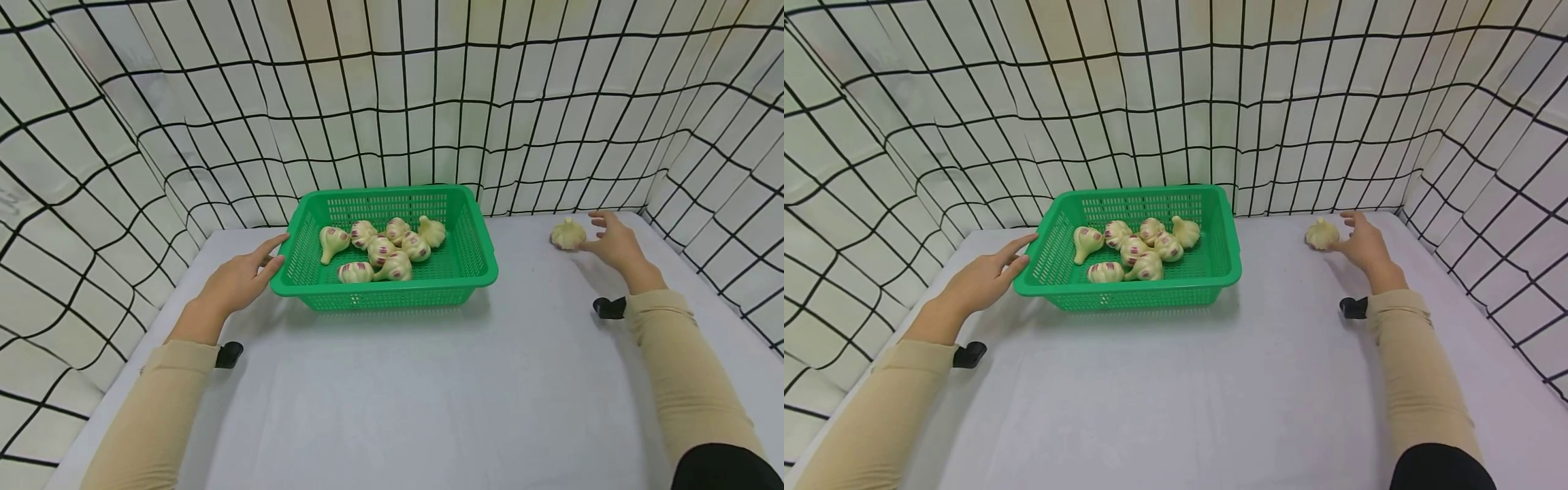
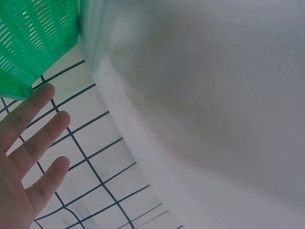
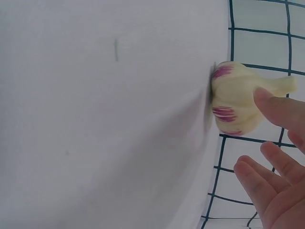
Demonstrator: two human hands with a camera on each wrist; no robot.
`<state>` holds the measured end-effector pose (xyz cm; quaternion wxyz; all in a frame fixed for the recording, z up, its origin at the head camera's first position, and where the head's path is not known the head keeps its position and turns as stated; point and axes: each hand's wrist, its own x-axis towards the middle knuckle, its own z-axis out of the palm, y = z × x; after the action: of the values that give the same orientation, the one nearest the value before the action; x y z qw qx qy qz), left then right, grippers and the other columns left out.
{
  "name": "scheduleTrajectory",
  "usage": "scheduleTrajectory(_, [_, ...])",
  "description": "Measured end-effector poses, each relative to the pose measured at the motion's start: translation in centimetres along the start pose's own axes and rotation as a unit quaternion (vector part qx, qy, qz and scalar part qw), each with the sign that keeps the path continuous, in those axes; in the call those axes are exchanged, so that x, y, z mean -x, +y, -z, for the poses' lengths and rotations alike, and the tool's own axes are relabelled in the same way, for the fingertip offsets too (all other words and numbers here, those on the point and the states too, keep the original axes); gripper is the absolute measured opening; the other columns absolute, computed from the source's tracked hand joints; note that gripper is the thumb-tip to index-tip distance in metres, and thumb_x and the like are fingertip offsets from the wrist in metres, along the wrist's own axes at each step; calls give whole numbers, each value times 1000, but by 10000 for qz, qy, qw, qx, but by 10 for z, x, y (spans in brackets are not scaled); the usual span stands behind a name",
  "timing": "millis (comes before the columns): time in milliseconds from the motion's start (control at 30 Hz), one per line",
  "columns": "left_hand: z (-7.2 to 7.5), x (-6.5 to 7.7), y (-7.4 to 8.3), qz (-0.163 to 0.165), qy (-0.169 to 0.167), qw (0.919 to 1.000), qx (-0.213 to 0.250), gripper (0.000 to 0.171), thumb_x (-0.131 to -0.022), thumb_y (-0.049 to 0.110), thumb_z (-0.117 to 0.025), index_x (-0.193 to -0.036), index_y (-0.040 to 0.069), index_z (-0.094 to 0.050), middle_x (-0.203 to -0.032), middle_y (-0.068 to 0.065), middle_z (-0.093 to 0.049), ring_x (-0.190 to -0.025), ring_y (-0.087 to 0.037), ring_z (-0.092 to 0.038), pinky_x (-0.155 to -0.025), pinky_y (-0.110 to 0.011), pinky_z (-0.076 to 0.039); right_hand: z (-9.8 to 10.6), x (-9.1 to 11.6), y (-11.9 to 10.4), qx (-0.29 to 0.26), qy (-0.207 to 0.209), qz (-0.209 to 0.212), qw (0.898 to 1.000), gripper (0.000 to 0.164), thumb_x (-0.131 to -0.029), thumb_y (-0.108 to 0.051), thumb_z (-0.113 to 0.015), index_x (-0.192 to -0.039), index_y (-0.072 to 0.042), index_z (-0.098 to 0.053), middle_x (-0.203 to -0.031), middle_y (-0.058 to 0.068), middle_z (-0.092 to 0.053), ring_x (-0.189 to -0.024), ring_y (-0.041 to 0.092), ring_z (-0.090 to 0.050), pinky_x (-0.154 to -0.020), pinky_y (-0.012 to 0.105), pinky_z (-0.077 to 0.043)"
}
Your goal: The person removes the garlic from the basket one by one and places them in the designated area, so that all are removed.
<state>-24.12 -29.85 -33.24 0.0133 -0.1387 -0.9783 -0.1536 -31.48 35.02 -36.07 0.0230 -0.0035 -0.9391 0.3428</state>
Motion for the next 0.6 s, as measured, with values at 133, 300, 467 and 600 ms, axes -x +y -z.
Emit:
scheduleTrajectory(133, [0,0,0,8,-16,10000,-9,65,-111,53,-26,-165,18,-21,-139,-28,-58,-118,-51,-59,-90,-65,-47,4,1,-3,101,27,89,9999,77,-98,-9,-69,-156,9,-21,-155,39,-29,-137,58,-35,-107,66,-35])
scheduleTrajectory(300, [0,0,0,-14,-3,10000,0,65,-111,53,-27,-165,17,-21,-139,-28,-58,-117,-50,-60,-89,-65,-48,9,6,-10,84,79,214,9997,75,-99,-12,-68,-156,8,-23,-155,38,-30,-138,58,-36,-107,67,-36])
scheduleTrajectory(467, [0,0,-1,-24,9,10000,-7,65,-111,53,-26,-165,17,-21,-139,-29,-58,-117,-50,-60,-90,-65,-48,11,12,-20,45,128,352,9993,75,-100,-17,-68,-157,4,-24,-156,35,-32,-138,56,-37,-106,67,-36])
scheduleTrajectory(600, [0,0,-1,-21,14,10000,-4,65,-111,53,-27,-165,17,-21,-139,-29,-58,-116,-50,-60,-90,-65,-48,12,15,-31,20,129,511,9986,75,-101,-19,-68,-158,3,-25,-157,33,-33,-139,54,-38,-106,66,-37])
